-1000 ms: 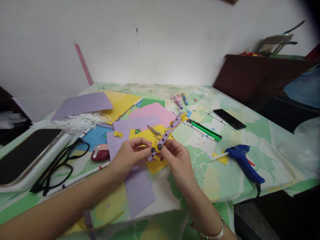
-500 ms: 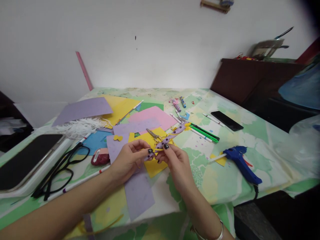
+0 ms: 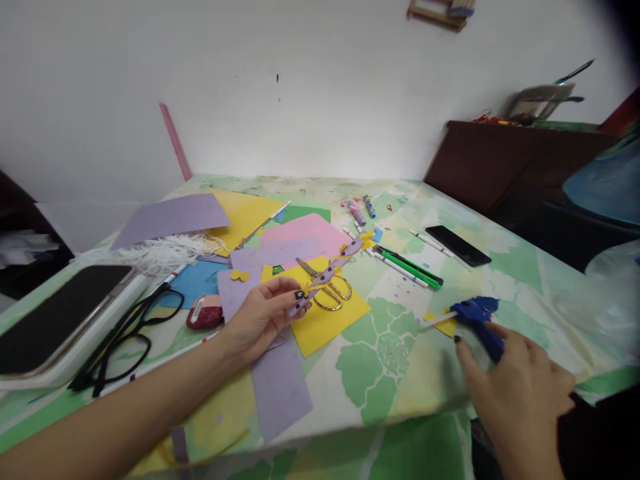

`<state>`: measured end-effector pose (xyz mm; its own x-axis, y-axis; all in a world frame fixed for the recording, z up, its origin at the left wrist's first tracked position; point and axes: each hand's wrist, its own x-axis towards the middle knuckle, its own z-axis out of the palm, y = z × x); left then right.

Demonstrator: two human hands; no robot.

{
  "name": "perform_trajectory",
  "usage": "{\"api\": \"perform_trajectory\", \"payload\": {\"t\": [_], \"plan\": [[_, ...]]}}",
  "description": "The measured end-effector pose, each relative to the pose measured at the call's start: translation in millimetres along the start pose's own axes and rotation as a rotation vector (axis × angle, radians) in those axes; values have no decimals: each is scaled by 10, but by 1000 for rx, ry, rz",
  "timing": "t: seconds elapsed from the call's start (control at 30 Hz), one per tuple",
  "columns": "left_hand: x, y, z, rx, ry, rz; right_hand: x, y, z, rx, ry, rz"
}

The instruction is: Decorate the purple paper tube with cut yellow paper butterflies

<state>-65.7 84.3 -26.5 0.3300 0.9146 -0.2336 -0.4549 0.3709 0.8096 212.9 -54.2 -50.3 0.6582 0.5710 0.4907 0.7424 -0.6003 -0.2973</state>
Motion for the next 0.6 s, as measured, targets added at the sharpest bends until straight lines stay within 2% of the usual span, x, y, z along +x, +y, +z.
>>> {"api": "perform_trajectory", "payload": {"t": [0.07, 0.13, 0.3, 0.4, 0.5, 0.6], "plan": [[6, -4, -2, -4, 0, -6, 76, 143, 55, -122, -118, 108], [10, -8, -3, -2, -1, -13, 154, 225, 104, -175, -195, 146], [5, -10, 3, 8, -21, -19, 434, 428, 203, -122, -253, 60], [2, -8, -4, 7, -16, -9, 591, 589, 239, -93, -326, 56], [6, -7, -21, 18, -27, 5, 616, 678, 182, -39, -322, 89], [10, -11, -29, 51, -55, 25, 462, 593, 8, 94, -205, 152]]}}
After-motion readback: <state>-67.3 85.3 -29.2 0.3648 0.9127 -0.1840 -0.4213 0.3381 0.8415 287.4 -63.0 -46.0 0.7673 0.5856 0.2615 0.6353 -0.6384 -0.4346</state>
